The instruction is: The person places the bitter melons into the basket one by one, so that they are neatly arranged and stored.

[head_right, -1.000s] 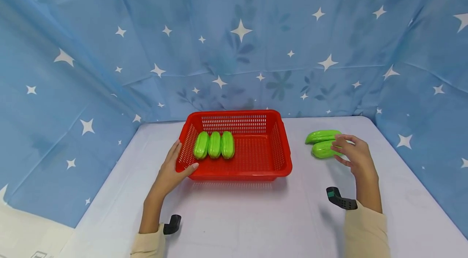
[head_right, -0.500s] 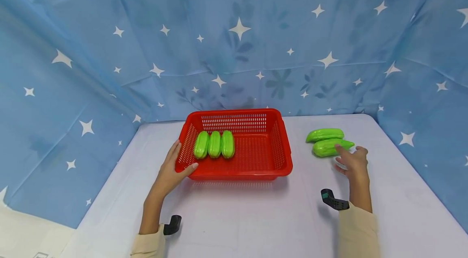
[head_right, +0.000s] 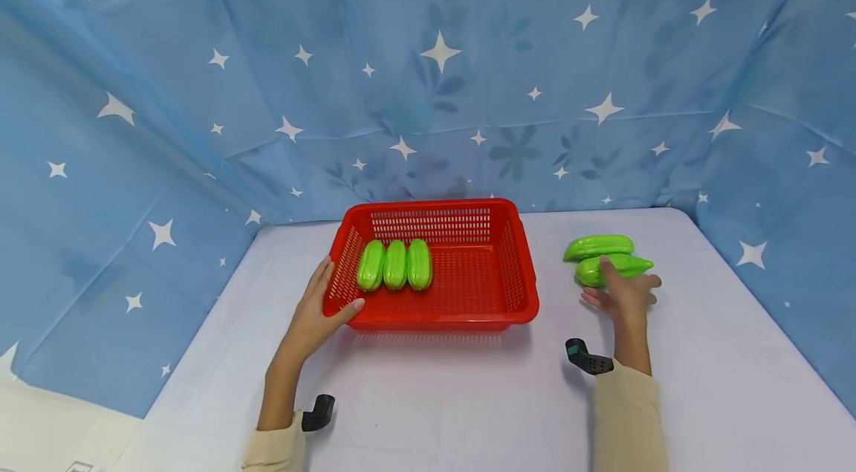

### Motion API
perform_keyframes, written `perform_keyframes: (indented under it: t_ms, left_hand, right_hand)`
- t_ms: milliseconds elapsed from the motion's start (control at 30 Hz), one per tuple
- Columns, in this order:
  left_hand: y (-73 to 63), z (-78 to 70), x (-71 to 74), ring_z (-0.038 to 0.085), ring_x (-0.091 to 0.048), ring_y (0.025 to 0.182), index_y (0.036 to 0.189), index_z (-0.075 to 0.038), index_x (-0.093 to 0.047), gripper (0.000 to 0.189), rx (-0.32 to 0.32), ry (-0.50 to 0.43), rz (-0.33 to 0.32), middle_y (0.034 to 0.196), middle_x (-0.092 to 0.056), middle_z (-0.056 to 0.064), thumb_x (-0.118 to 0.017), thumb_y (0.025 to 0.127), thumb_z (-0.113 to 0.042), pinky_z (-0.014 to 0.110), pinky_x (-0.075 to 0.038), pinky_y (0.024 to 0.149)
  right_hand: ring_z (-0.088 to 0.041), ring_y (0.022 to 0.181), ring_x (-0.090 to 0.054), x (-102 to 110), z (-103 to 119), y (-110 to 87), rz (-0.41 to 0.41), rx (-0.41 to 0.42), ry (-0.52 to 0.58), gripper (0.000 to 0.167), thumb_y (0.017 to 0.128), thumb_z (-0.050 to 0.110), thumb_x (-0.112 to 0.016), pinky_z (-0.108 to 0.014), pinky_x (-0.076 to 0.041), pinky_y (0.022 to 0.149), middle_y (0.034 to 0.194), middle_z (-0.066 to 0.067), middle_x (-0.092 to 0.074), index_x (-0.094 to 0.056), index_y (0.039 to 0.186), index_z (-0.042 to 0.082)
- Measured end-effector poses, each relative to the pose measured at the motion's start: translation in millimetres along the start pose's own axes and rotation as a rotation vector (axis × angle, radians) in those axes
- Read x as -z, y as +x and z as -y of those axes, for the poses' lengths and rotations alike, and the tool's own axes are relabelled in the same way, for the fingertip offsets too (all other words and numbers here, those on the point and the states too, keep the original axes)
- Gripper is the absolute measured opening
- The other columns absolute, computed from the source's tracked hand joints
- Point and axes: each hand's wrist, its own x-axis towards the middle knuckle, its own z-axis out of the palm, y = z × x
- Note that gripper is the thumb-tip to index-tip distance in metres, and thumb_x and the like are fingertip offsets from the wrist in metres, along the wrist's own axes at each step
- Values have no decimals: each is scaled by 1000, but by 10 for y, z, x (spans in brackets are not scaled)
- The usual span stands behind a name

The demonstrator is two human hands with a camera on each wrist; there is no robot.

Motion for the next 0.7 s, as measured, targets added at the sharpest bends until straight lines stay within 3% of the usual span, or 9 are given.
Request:
perform_keyframes:
  t_ms: [300, 700]
  left_hand:
    - [-3, 12, -8, 29, -22, 149, 158, -22, -15, 103, -16, -9, -7, 164, -10, -9, -69, 80, -61, 59, -40, 108]
    - [3, 20, -3, 28, -22, 149, 158, -22, -16, 102, -21, -21, -8, 164, -11, -11, -68, 80, -61, 59, -39, 108]
  right_hand:
    - [-4, 43, -55, -129, -18, 5, -94, 41, 4, 109, 93, 50, -51, -21, -56, 54, 156, -20, 27, 35, 146, 11]
    - [-7, 50, -63, -171, -31, 55, -83, -10, 133, 100, 95, 36, -55, -27, -61, 64, 154, -13, 23, 27, 150, 16]
